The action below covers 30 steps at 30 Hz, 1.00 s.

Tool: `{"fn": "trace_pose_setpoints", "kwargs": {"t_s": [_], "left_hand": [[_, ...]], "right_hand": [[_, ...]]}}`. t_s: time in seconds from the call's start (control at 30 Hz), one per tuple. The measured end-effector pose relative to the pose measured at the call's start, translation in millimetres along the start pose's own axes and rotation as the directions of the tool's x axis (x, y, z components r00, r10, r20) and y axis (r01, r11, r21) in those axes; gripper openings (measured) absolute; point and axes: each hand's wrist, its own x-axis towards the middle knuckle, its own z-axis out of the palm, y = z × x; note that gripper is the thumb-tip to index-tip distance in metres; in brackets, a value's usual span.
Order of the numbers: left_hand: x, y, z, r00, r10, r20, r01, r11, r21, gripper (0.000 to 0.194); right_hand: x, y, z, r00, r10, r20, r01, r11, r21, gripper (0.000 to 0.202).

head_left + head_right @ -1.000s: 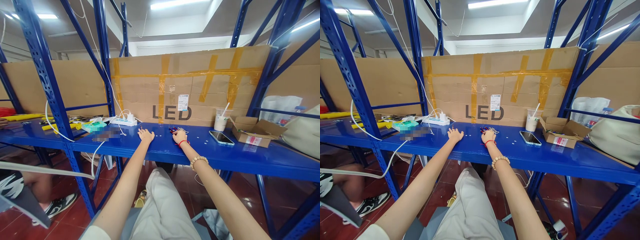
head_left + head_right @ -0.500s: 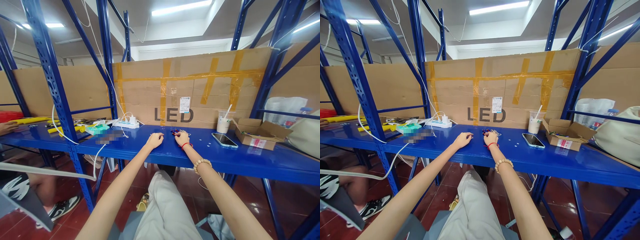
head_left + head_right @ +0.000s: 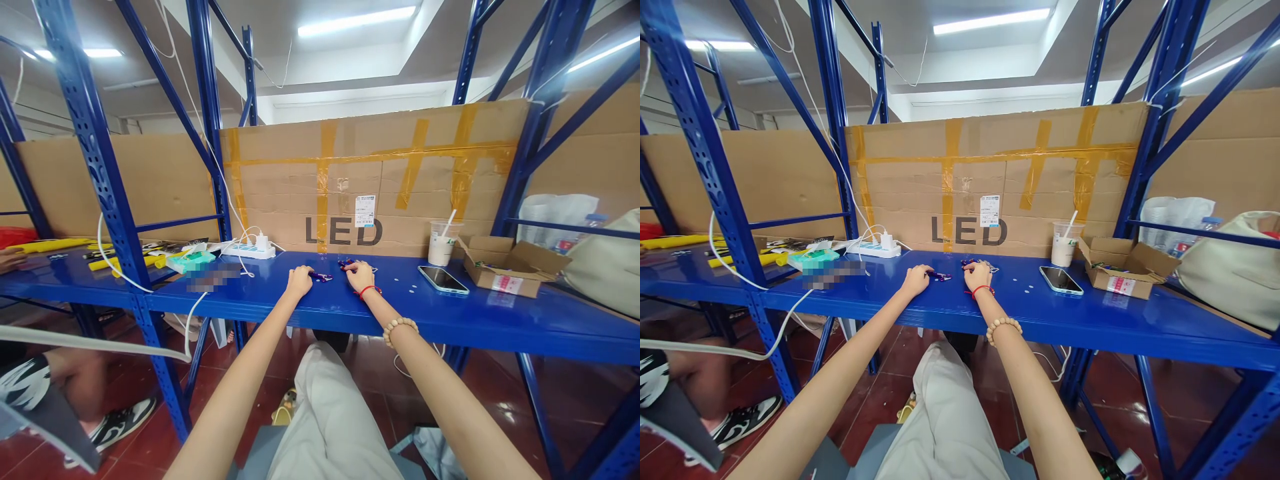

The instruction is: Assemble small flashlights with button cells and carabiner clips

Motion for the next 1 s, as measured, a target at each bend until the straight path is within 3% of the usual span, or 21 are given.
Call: {"fn": "trace_pose_setpoints", "kwargs": {"t_s": [0.1, 0.23, 0.43, 0.83, 1.0], "left_hand": [[1, 2, -1.9, 0.995, 0.097, 0.020, -0.096, 0.995, -0.031, 0.018], [0, 4, -3.4, 0.989, 0.148, -0.011, -0.148, 0.988, -0.046, 0.025], [-3, 6, -6.0, 0.989, 0.090, -0.121, -0.094, 0.995, -0.025, 0.028], [-6, 11, -6.1, 0.982, 0.033, -0.188, -0.031, 0.999, 0.016, 0.023], [-7, 9, -0.3, 0.979, -0.013, -0.205, 0.016, 1.000, 0.015, 0.018]], "right_hand": [[-2, -3, -3, 1.000, -0.002, -0.009, 0.002, 1.000, 0.024, 0.015], [-4, -6, -6, 0.999, -0.035, -0.012, 0.036, 0.997, 0.066, 0.011], [-5, -11, -5, 0.990, -0.143, 0.018, 0.139, 0.981, 0.136, 0.009], [-5, -7, -1, 0.972, -0.234, -0.003, 0.232, 0.960, 0.159, 0.018], [-7, -9, 1, 0.948, -0.315, 0.051, 0.303, 0.938, 0.167, 0.015]]}}
